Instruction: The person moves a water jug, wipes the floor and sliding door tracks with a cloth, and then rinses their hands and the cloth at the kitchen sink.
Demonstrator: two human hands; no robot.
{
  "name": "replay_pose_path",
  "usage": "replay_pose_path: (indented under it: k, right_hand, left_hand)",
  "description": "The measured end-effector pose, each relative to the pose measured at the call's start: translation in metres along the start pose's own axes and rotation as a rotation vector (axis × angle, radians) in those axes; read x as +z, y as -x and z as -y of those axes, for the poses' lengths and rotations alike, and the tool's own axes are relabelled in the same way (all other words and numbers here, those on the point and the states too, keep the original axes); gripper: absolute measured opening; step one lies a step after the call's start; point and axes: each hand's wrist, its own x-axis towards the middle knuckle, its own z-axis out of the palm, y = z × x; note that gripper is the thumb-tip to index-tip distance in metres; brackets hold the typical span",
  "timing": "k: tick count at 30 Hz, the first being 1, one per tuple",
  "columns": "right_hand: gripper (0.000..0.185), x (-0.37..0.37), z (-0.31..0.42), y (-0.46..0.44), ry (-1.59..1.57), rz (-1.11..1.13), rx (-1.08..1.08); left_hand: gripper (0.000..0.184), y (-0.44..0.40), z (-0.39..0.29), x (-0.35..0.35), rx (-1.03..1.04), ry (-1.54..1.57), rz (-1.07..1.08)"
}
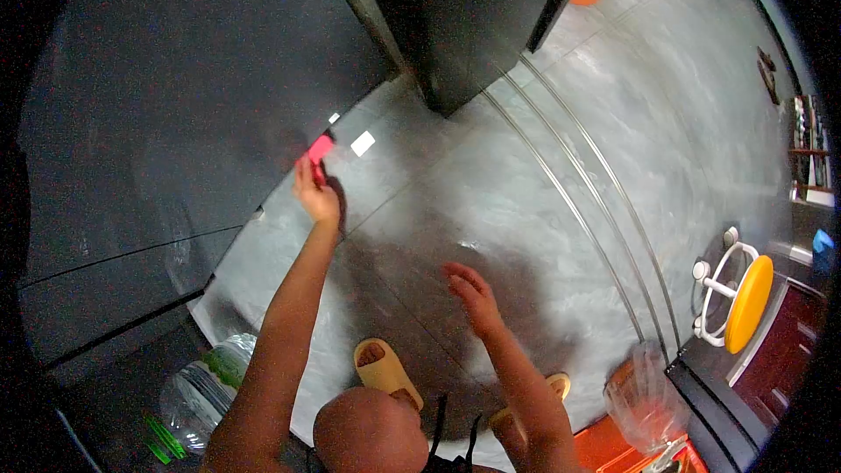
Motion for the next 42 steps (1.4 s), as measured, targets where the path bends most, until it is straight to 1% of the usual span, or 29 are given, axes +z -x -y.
replay_pose_path:
  k: [1, 2, 5, 6, 9, 10, 13, 14, 17, 18, 21, 22, 25, 26, 29, 30, 33, 34, 37, 38, 41, 42]
  right_hand:
    - [0.036, -0.004, 0.000, 0.001, -0.002, 0.002, -0.002]
    - [0.035, -0.009, -0.002, 0.002, 0.022, -0.001, -0.002]
    - [0.035, -0.018, -0.017, 0.010, 0.055, -0.020, 0.007]
    - [0.034, -0.019, -0.019, 0.013, 0.046, -0.024, 0.018]
    - [0.033, -0.018, -0.016, 0.020, 0.045, -0.047, 0.052]
    - [0.033, -0.016, -0.013, 0.019, 0.047, -0.059, 0.057]
    - [0.034, -0.022, -0.024, 0.015, -0.015, -0.080, 0.054]
    - [0.034, -0.025, -0.025, 0.013, -0.025, -0.076, 0.058]
    - [0.035, -0.028, -0.020, 0.013, -0.044, -0.067, 0.072]
    - [0.035, -0.027, -0.020, 0.013, -0.047, -0.067, 0.070]
    - [0.035, -0.029, -0.023, 0.014, -0.049, -0.065, 0.077]
    - [0.035, -0.028, -0.023, 0.011, -0.050, -0.065, 0.072]
    - [0.035, -0.022, -0.012, 0.013, -0.032, -0.068, 0.071]
    - [0.034, -0.021, -0.010, 0.012, -0.044, -0.070, 0.067]
    - [0.034, -0.020, -0.009, 0.013, -0.071, -0.067, 0.066]
    - [0.034, -0.019, -0.009, 0.013, -0.078, -0.056, 0.066]
    - [0.035, -0.015, -0.011, 0.013, -0.051, -0.021, 0.063]
    - [0.036, -0.014, -0.011, 0.012, -0.036, -0.010, 0.056]
    - [0.036, -0.009, -0.010, 0.007, -0.011, 0.029, 0.071]
    - [0.036, -0.007, -0.010, 0.006, -0.031, 0.024, 0.085]
    - [0.036, -0.003, -0.010, 0.011, -0.068, 0.006, 0.124]
    - [0.036, -0.004, -0.013, 0.009, -0.065, 0.008, 0.114]
  left_hand:
    - [0.057, -0.002, -0.005, -0.001, -0.114, -0.131, -0.058]
    - [0.052, -0.008, -0.011, 0.003, -0.132, -0.242, -0.053]
    - [0.046, -0.028, -0.033, 0.040, -0.360, -0.422, 0.076]
    - [0.040, -0.032, -0.043, 0.050, -0.400, -0.455, 0.040]
    - [0.043, -0.025, -0.062, 0.061, 0.087, -0.170, 0.078]
    - [0.046, -0.021, -0.067, 0.063, 0.164, -0.059, 0.117]
    - [0.048, -0.023, -0.076, 0.062, 0.178, 0.265, 0.174]
    - [0.044, -0.031, -0.079, 0.066, 0.105, 0.238, 0.075]
    - [0.040, -0.057, -0.087, 0.098, -0.266, -0.126, 0.158]
    - [0.035, -0.060, -0.099, 0.105, -0.292, -0.229, 0.228]
    - [0.033, -0.044, -0.119, 0.112, 0.096, 0.057, 0.063]
    - [0.036, -0.041, -0.116, 0.107, 0.085, 0.183, 0.167]
    - [0.037, -0.027, -0.107, 0.091, 0.033, 0.338, 0.095]
    - [0.033, -0.032, -0.106, 0.098, -0.013, 0.340, -0.062]
    - [0.027, -0.061, -0.112, 0.117, -0.144, 0.032, 0.154]
    - [0.024, -0.064, -0.120, 0.126, -0.043, -0.043, 0.045]
    - [0.029, -0.055, -0.122, 0.114, 0.097, -0.050, 0.119]
    - [0.031, -0.049, -0.117, 0.100, 0.210, -0.001, 0.275]
    - [0.047, -0.034, -0.105, 0.079, 0.309, 0.342, 0.378]
    - [0.049, -0.041, -0.103, 0.086, 0.323, 0.341, 0.257]
    - [0.041, -0.072, -0.138, 0.095, 0.094, 0.101, 0.337]
    - [0.036, -0.073, -0.134, 0.113, 0.083, 0.046, 0.399]
